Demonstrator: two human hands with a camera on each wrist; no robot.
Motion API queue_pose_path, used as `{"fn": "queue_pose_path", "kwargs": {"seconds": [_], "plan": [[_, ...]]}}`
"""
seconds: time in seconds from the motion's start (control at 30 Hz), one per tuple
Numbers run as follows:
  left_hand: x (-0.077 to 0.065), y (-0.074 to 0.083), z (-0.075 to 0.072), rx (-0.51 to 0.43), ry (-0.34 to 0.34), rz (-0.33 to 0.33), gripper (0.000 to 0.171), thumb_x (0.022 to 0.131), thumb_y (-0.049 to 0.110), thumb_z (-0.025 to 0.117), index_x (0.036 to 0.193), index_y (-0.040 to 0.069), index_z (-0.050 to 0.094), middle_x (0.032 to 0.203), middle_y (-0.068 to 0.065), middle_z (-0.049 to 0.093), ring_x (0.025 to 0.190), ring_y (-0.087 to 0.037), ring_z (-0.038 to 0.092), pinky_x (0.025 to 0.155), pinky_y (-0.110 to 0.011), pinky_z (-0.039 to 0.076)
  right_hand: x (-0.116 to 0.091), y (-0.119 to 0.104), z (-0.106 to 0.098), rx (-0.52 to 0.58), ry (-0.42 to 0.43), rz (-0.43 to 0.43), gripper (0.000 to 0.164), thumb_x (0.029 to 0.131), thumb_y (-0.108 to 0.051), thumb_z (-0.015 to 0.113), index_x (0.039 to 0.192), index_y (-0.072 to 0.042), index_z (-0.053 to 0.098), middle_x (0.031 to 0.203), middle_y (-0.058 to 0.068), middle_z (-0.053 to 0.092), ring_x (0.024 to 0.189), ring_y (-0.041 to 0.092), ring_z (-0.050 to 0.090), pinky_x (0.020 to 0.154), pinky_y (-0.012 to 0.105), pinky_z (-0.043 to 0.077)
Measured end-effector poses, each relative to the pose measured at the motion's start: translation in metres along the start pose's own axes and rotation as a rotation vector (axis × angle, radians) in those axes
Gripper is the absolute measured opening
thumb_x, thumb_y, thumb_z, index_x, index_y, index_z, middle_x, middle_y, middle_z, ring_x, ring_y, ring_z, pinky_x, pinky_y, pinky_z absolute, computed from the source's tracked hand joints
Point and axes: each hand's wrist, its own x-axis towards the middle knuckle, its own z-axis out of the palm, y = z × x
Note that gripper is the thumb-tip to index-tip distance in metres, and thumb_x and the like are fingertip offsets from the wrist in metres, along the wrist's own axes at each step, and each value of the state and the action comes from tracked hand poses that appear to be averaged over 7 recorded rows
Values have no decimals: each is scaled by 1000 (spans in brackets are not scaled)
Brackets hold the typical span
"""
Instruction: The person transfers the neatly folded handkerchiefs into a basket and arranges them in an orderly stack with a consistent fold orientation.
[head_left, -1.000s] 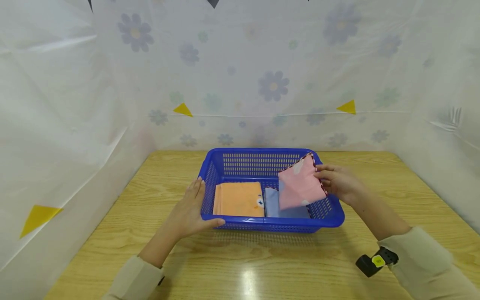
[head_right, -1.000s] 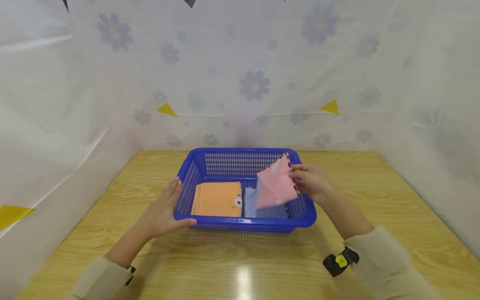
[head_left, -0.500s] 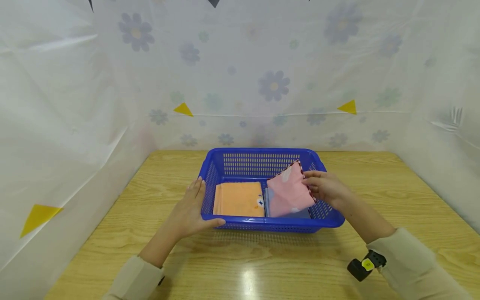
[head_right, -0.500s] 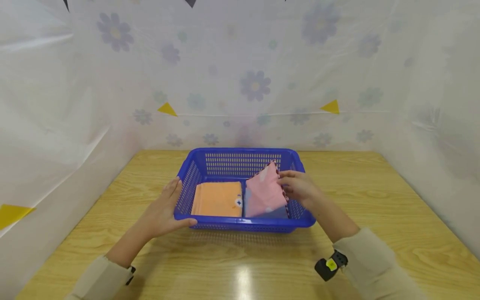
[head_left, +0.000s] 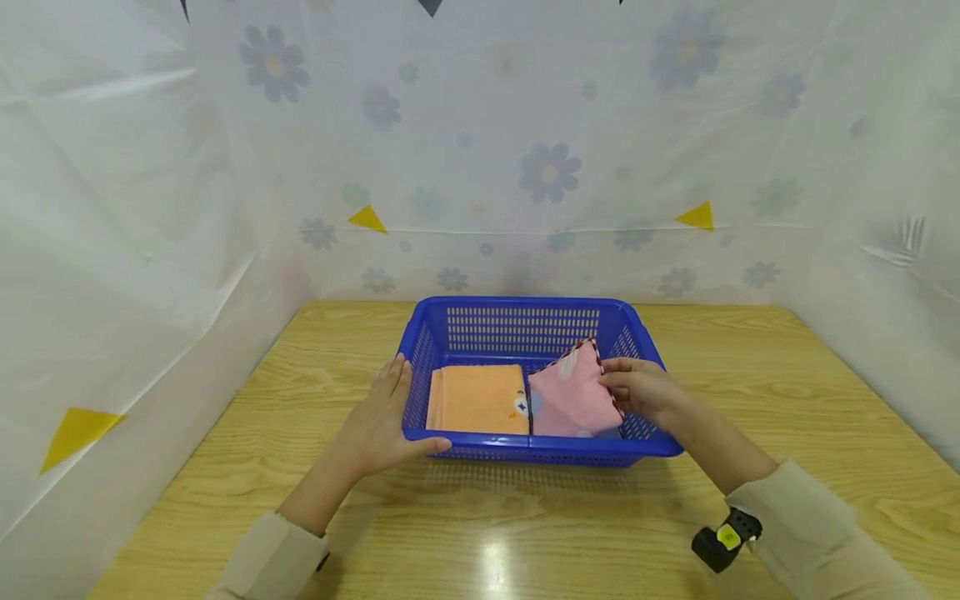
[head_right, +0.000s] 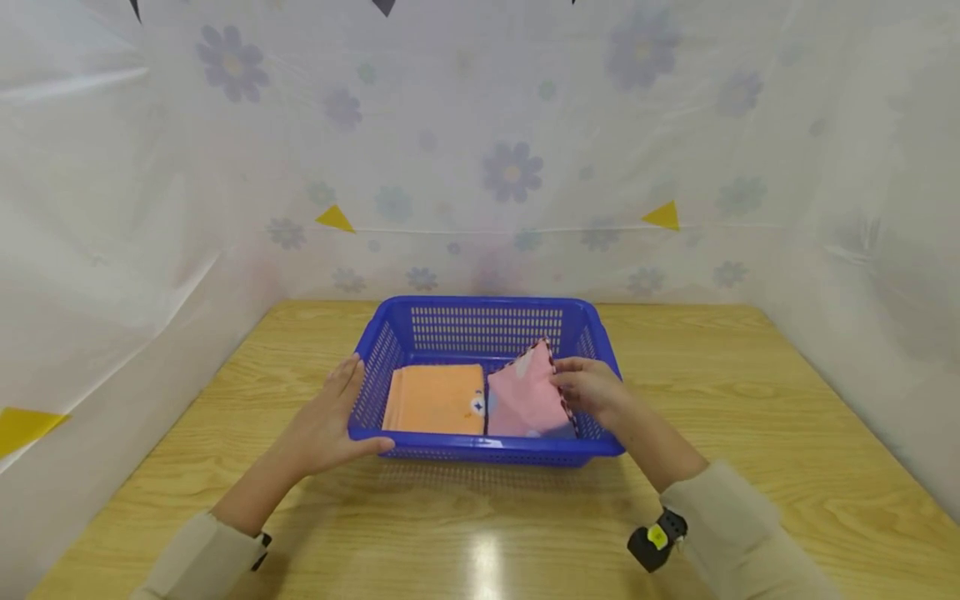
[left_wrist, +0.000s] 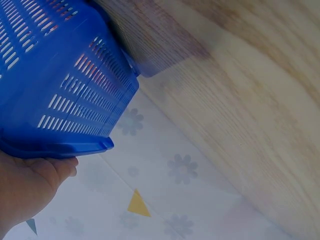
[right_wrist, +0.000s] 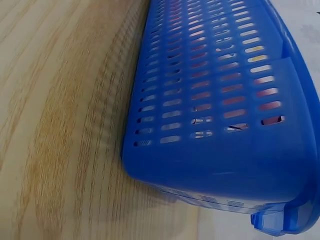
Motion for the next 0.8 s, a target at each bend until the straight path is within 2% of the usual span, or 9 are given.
{"fn": "queue_pose_path", "kwargs": {"seconds": [0.13,0.3,0.43,0.53,0.67,0.8], "plan": [[0,0,0,-4,-1,0,123,73,78,54,147,-12,15,155,-26,7,144,-39,8,112,-55,21,2,3,1,-129,50,2,44,98,-4,46,134,16,30,90,0,55,71,5,55,63,21,50],[0,0,1,-9,-2,-8,123,73,77,56,148,-11,13,156,-26,6,144,-39,6,111,-56,22,1,-2,5,-349,118,25,47,96,-3,46,135,19,33,108,18,54,81,13,55,68,26,53],[0,0,1,-7,-1,-11,123,73,77,56,148,-10,13,156,-26,6,144,-39,6,111,-55,21,-2,-9,6,-529,94,22,48,94,-2,46,134,22,33,122,34,49,95,28,57,77,35,55],[0,0,1,-6,-2,-9,122,73,76,57,148,-10,13,156,-26,7,143,-40,7,111,-56,22,-4,-14,6,-624,59,18,49,95,-4,45,132,26,32,127,39,45,105,37,56,84,41,54],[0,0,1,-7,-4,-8,122,73,76,56,148,-11,13,156,-26,6,143,-41,8,111,-56,22,-9,-21,6,-669,46,28,48,96,-7,46,129,27,36,120,38,50,104,38,58,87,42,52],[0,0,1,-7,0,-6,122,73,76,56,148,-10,13,156,-26,7,143,-40,8,111,-56,22,-14,-26,3,-649,29,35,52,98,-10,44,133,26,30,130,39,43,116,44,52,93,44,49]]}}
